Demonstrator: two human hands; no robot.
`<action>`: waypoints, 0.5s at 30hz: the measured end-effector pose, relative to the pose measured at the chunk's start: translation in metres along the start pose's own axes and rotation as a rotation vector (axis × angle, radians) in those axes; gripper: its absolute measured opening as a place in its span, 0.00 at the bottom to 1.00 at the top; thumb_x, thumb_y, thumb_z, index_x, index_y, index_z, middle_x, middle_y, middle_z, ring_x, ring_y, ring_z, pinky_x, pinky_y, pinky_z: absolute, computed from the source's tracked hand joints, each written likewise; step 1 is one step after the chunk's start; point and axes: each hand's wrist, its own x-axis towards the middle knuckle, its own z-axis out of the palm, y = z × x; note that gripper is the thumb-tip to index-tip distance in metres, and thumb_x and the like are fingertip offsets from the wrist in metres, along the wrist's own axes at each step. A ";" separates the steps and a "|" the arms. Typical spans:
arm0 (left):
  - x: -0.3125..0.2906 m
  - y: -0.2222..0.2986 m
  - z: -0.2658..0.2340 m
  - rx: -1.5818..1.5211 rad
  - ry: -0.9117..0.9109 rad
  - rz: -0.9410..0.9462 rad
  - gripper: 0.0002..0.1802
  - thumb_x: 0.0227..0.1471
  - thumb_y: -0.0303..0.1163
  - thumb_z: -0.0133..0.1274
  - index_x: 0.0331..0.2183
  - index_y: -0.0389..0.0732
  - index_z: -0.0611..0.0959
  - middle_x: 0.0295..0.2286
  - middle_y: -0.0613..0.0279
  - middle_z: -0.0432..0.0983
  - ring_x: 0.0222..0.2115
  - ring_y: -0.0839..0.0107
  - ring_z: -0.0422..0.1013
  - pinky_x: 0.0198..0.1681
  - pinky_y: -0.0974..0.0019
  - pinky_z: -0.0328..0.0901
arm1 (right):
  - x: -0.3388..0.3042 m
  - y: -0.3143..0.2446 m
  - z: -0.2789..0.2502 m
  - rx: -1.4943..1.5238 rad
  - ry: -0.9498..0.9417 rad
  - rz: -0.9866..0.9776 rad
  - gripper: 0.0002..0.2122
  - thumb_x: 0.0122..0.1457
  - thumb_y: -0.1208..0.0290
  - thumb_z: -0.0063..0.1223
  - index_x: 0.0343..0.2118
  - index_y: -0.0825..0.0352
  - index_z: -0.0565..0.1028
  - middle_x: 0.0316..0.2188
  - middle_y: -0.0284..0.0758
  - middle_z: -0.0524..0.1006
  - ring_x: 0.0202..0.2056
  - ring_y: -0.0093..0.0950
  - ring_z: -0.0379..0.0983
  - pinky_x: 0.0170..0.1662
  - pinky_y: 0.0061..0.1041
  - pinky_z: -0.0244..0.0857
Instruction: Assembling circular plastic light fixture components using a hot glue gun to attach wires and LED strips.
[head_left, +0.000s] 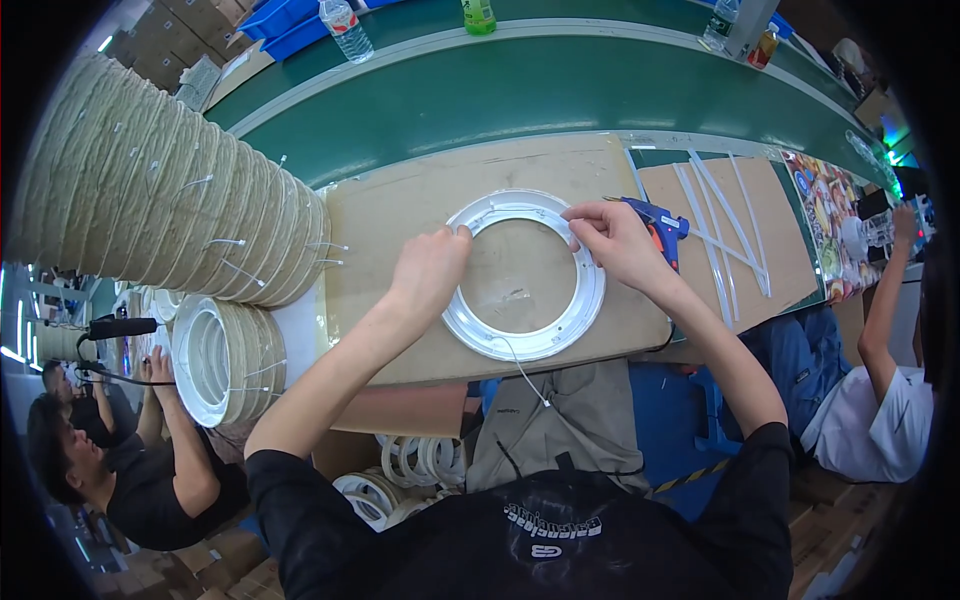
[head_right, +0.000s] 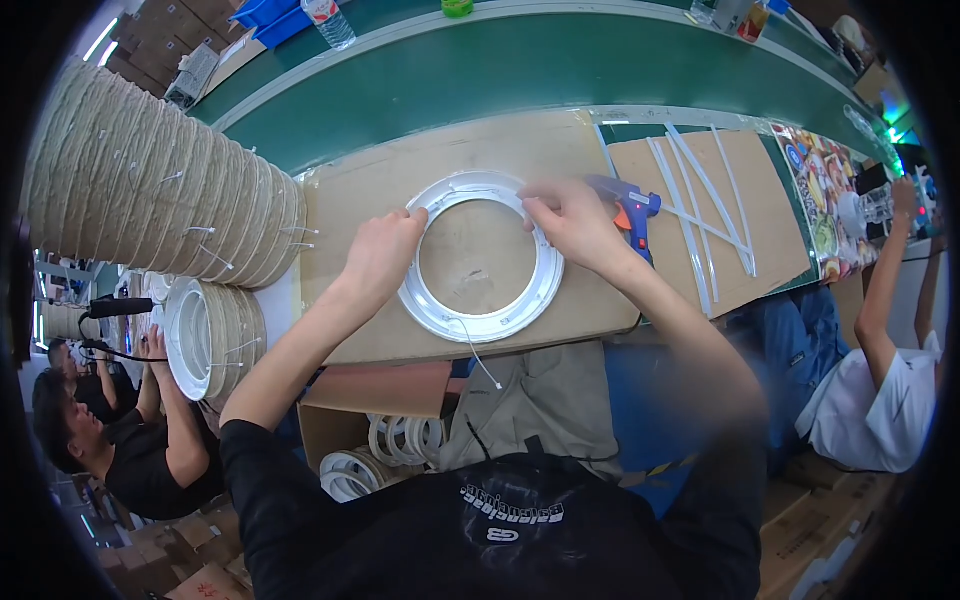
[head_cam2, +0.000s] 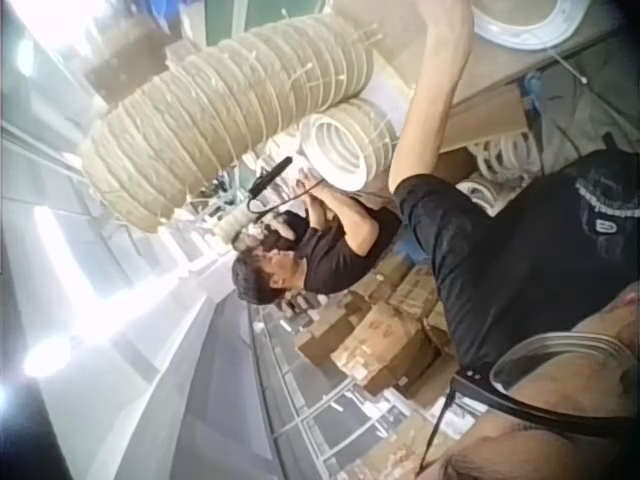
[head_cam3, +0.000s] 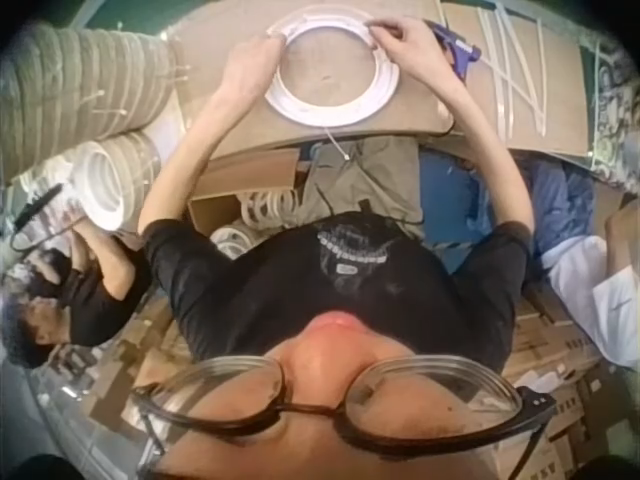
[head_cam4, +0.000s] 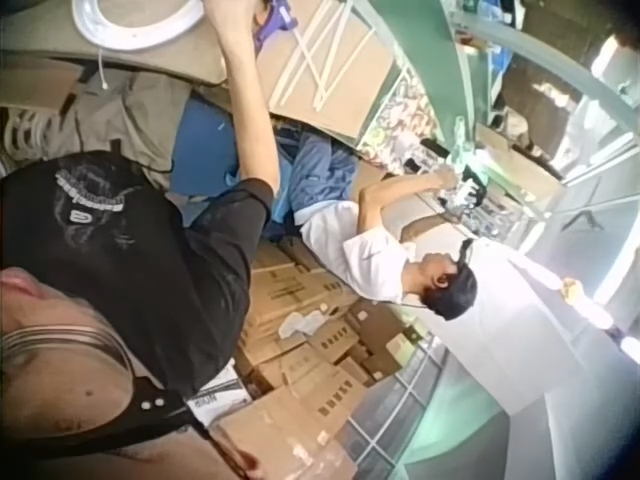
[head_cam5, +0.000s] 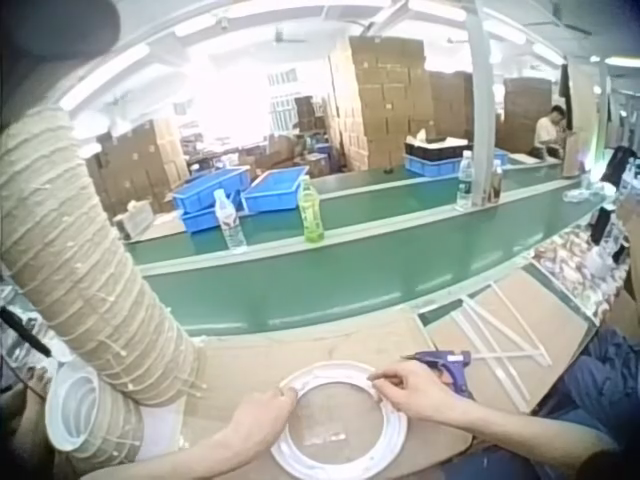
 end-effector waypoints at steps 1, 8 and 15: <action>0.000 0.002 -0.001 0.035 -0.021 0.010 0.11 0.47 0.21 0.56 0.37 0.32 0.79 0.31 0.47 0.80 0.31 0.56 0.80 0.33 0.60 0.76 | 0.000 -0.001 0.000 0.000 0.000 -0.001 0.13 0.64 0.72 0.48 0.47 0.75 0.77 0.25 0.30 0.79 0.20 0.13 0.66 0.24 0.16 0.60; -0.012 0.001 0.002 0.111 0.052 0.093 0.16 0.47 0.23 0.56 0.40 0.30 0.78 0.41 0.48 0.76 0.45 0.61 0.75 0.38 0.63 0.76 | 0.004 0.002 0.000 -0.019 -0.003 -0.005 0.13 0.64 0.73 0.48 0.47 0.75 0.77 0.25 0.31 0.79 0.20 0.13 0.66 0.24 0.16 0.60; -0.026 -0.030 -0.018 -0.372 0.002 0.252 0.25 0.48 0.29 0.62 0.49 0.36 0.77 0.55 0.49 0.67 0.58 0.47 0.63 0.61 0.51 0.60 | 0.007 0.006 -0.003 -0.074 -0.008 -0.029 0.13 0.64 0.73 0.48 0.46 0.75 0.77 0.25 0.31 0.80 0.20 0.14 0.67 0.24 0.17 0.61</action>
